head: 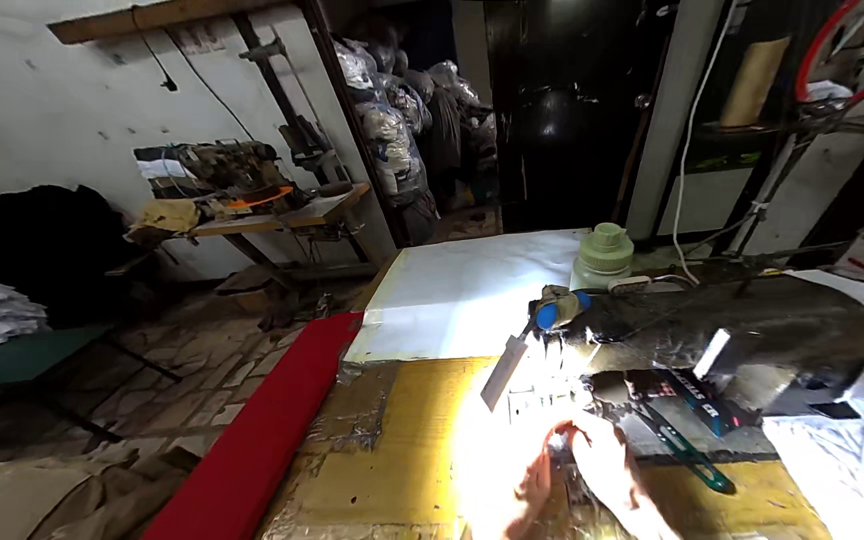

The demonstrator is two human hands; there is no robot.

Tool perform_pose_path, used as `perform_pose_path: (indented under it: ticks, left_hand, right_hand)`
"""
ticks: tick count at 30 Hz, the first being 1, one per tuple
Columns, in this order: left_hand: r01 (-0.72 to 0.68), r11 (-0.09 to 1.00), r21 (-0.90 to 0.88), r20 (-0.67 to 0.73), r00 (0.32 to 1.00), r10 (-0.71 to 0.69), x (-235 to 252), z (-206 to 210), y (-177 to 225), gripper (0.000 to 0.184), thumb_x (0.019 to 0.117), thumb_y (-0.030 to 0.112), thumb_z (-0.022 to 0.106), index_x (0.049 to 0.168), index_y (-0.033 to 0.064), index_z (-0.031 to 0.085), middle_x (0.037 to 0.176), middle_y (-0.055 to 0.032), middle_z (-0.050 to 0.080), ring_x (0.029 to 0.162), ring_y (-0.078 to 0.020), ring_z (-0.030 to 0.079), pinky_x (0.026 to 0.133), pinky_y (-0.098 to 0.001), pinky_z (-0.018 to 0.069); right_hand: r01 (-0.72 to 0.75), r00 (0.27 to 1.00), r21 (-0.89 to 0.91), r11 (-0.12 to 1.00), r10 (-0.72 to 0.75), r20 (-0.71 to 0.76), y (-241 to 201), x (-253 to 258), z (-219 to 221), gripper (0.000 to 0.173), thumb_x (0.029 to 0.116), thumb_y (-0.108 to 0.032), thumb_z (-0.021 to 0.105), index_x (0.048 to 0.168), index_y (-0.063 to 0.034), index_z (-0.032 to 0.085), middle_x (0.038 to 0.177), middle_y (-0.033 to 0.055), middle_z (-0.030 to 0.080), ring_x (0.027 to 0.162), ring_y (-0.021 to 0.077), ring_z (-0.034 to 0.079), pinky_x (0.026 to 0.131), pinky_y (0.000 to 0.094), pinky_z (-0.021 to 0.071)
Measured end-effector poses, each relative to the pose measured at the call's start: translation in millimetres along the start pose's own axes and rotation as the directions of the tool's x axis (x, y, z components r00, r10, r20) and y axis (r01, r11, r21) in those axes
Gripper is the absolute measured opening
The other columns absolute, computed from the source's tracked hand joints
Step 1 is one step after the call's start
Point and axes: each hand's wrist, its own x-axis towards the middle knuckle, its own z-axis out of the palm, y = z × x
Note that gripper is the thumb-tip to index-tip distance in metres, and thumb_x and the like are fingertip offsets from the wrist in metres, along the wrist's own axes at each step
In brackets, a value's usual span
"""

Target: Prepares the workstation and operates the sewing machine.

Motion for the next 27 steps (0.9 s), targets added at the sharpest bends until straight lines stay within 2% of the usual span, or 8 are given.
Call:
perform_pose_path:
  ticks: [2,5,10,13,15,20,25,27]
  left_hand:
    - [-0.029,0.998,0.062,0.107,0.994,0.022,10.0,-6.9,-3.7,0.037,0.0989,0.003,0.050,0.131,0.0060,0.068,0.121,-0.0087,0.073,0.111,-0.0199,0.070,0.102,-0.0380,0.0522]
    - [-0.148,0.973,0.175,0.189,0.975,0.114,8.9,-12.7,-15.6,0.035,0.0984,0.008,0.053,0.128,0.0123,0.071,0.122,-0.0048,0.073,0.111,-0.0200,0.070,0.100,-0.0405,0.0532]
    - [-0.018,0.981,0.191,0.225,0.974,-0.025,3.2,-13.4,-11.2,0.029,0.1034,0.017,0.054,0.120,0.0093,0.076,0.118,-0.0119,0.074,0.111,-0.0253,0.070,0.101,-0.0409,0.0515]
    - [0.071,0.975,0.209,0.209,0.971,-0.115,1.0,-8.1,-26.3,0.028,0.1052,0.024,0.052,0.111,0.0130,0.077,0.110,-0.0067,0.075,0.106,-0.0198,0.070,0.097,-0.0392,0.0529]
    - [0.119,0.974,0.193,0.243,0.956,-0.165,-0.2,-8.3,-30.0,0.029,0.1053,0.024,0.051,0.110,0.0110,0.076,0.108,-0.0081,0.074,0.106,-0.0213,0.069,0.097,-0.0407,0.0520]
    - [0.147,0.968,0.206,0.203,0.961,-0.189,-9.3,-1.6,-31.1,0.028,0.1045,0.025,0.052,0.105,0.0102,0.075,0.102,-0.0077,0.073,0.101,-0.0217,0.069,0.092,-0.0413,0.0530]
    - [0.116,0.966,0.231,0.182,0.970,-0.160,-11.0,6.1,-29.3,0.026,0.1040,0.025,0.052,0.103,0.0115,0.074,0.097,-0.0057,0.072,0.095,-0.0198,0.069,0.088,-0.0390,0.0546]
    - [0.078,0.965,0.249,0.149,0.982,-0.118,-11.1,6.8,-25.9,0.025,0.1028,0.024,0.053,0.100,0.0116,0.074,0.093,-0.0052,0.072,0.091,-0.0192,0.070,0.083,-0.0381,0.0562]
  right_hand:
    - [0.145,0.987,-0.012,0.989,-0.144,0.069,0.4,-28.0,-9.0,0.021,0.0897,0.000,0.054,0.093,0.0020,0.074,0.087,0.0157,0.074,0.082,0.0276,0.073,0.077,0.0471,0.0582]
    - [0.106,0.964,-0.058,0.993,-0.089,0.252,3.7,-76.2,-36.9,0.020,0.0947,-0.008,0.061,0.102,0.0035,0.076,0.096,0.0191,0.075,0.092,0.0325,0.074,0.087,0.0507,0.0567]
    - [0.104,0.989,-0.406,0.908,-0.139,-0.057,35.3,-72.8,-76.1,0.032,0.0887,-0.008,0.063,0.112,0.0139,0.069,0.107,0.0311,0.070,0.100,0.0464,0.070,0.090,0.0576,0.0536]
    - [0.063,0.989,-0.651,0.756,-0.133,-0.058,65.4,-40.4,-80.9,0.036,0.0942,-0.001,0.058,0.129,-0.0010,0.069,0.114,0.0275,0.069,0.107,0.0468,0.066,0.089,0.0577,0.0553]
    - [0.031,0.990,-0.748,0.663,-0.122,-0.067,70.1,-37.4,-80.5,0.034,0.0908,0.001,0.061,0.124,0.0013,0.070,0.105,0.0265,0.070,0.099,0.0460,0.069,0.078,0.0551,0.0581]
    - [-0.161,0.986,-0.521,0.838,0.112,-0.123,41.3,-42.1,-86.2,0.029,0.1022,-0.015,0.053,0.122,0.0013,0.068,0.105,0.0256,0.072,0.092,0.0444,0.072,0.077,0.0623,0.0558]
    - [-0.158,0.985,-0.359,0.920,0.170,0.002,0.0,-43.5,-47.6,0.033,0.0949,-0.022,0.065,0.117,0.0020,0.072,0.099,0.0219,0.074,0.091,0.0389,0.073,0.083,0.0583,0.0561]
    - [-0.217,0.949,-0.439,0.872,0.295,0.116,-25.5,-30.2,-35.2,0.038,0.0993,-0.022,0.059,0.126,0.0043,0.067,0.112,0.0253,0.072,0.107,0.0412,0.069,0.099,0.0547,0.0489]
